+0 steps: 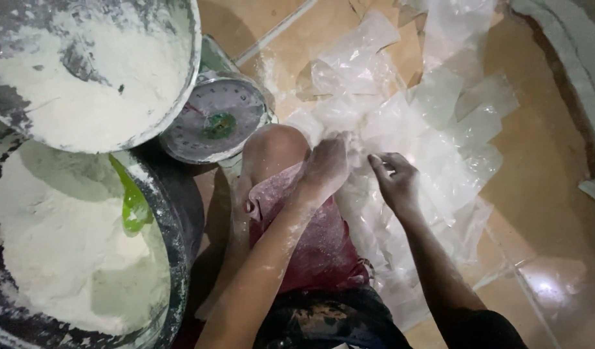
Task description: Manually scooping powder from a large tub into small plastic bags and weighing them.
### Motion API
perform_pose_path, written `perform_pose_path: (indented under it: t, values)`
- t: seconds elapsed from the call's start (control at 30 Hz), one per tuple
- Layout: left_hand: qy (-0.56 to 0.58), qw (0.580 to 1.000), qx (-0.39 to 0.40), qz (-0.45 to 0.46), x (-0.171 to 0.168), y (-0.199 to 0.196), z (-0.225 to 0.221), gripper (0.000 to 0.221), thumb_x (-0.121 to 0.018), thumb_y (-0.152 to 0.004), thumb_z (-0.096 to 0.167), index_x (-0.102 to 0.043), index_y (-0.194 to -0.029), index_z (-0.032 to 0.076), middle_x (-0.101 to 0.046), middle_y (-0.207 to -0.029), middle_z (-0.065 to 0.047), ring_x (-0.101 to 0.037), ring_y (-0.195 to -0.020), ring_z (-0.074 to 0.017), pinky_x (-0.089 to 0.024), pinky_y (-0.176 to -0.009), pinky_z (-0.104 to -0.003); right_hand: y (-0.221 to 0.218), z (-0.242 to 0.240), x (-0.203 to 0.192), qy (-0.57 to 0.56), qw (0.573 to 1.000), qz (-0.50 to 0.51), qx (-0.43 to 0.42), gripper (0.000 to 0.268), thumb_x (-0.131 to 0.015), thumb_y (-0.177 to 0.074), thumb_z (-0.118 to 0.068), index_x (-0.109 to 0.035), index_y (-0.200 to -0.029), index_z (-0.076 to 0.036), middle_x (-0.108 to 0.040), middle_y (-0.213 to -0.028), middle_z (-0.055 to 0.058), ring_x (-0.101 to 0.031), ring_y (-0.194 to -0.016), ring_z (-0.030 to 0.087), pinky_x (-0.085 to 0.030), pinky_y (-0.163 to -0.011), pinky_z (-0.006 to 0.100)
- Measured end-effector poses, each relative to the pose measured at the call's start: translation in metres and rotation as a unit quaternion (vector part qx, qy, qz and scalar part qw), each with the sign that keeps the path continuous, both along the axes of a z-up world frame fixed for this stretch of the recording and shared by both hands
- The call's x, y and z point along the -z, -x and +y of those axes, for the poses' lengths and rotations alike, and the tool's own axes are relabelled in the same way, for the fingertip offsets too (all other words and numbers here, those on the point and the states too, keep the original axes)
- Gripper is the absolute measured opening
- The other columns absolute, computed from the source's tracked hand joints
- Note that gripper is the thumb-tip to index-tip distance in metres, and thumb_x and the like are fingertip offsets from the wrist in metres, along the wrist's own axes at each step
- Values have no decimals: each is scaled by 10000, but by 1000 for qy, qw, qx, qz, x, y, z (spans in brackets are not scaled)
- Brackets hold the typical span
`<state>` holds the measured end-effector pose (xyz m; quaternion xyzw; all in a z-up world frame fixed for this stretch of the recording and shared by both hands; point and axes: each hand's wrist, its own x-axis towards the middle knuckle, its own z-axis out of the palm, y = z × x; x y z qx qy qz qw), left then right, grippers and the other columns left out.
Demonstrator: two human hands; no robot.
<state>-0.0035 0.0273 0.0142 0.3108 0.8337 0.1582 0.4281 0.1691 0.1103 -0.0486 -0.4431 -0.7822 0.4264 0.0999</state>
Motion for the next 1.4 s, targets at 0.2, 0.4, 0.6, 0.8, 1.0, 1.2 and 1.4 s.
perform_pose_path:
  t: [0.2, 0.4, 0.6, 0.8, 1.0, 1.2, 1.4]
  values:
    - [-78, 991, -49, -93, -15, 2, -20, 451, -597, -929, 429, -600, -1373, 350, -720, -1312, 37, -700, -1185, -300, -490, -979, -573, 16, 6, -70, 104, 985, 137, 27, 179, -723, -1020, -217, -745, -910, -78, -716, -800, 76, -633, -689, 125, -550, -650, 270]
    - [-278, 943, -114, 140, -99, 20, -89, 256, -664, -855, 294, -678, -1036, 113, -719, -830, -166, -742, -775, -394, -576, -611, -533, 62, -20, -143, 102, 962, 223, -118, 236, -663, -1032, -145, -680, -851, 4, -657, -792, 123, -570, -743, 131, -523, -694, 325]
    - [-355, 828, -209, 381, -222, 37, -249, 245, -727, -872, 261, -527, -744, 200, -553, -603, 12, -656, -546, -204, -521, -500, -287, 147, -119, -236, 111, 908, 248, -320, 215, -697, -914, -179, -649, -772, -26, -662, -711, 101, -614, -671, 163, -538, -701, 310]
    - [-250, 785, -303, 479, -220, 22, -421, 151, -735, -918, 292, -761, -885, 147, -713, -739, -74, -742, -683, -248, -580, -545, -367, 214, -260, -239, 264, 884, 27, -384, 527, -706, -919, -120, -379, -1266, 105, -642, -806, 143, -563, -572, 136, -403, -402, 229]
    - [-141, 751, -398, 507, -203, 9, -529, 133, -705, -938, 292, -758, -932, 171, -691, -730, -58, -725, -659, -254, -563, -543, -359, 280, -384, -199, 213, 695, 83, -682, 249, -643, -945, -150, -627, -725, -34, -550, -641, 34, -478, -661, 145, -373, -609, 316]
    - [-139, 732, -457, 486, -149, 40, -584, 132, -711, -925, 318, -716, -897, 188, -657, -686, -71, -719, -643, -294, -541, -499, -411, 331, -387, -164, -100, 654, 21, -749, 344, -785, -869, -250, -693, -1105, -17, -701, -1067, 289, -651, -1027, 519, -532, -879, 582]
    - [-219, 691, -541, 427, -108, 74, -599, 151, -704, -925, 311, -743, -981, 177, -730, -774, -109, -745, -736, -347, -561, -577, -490, 380, -358, -125, -496, 423, -219, -726, 473, -682, -916, -402, -632, -1372, -288, -610, -1442, -9, -555, -1341, 296, -483, -1077, 513]
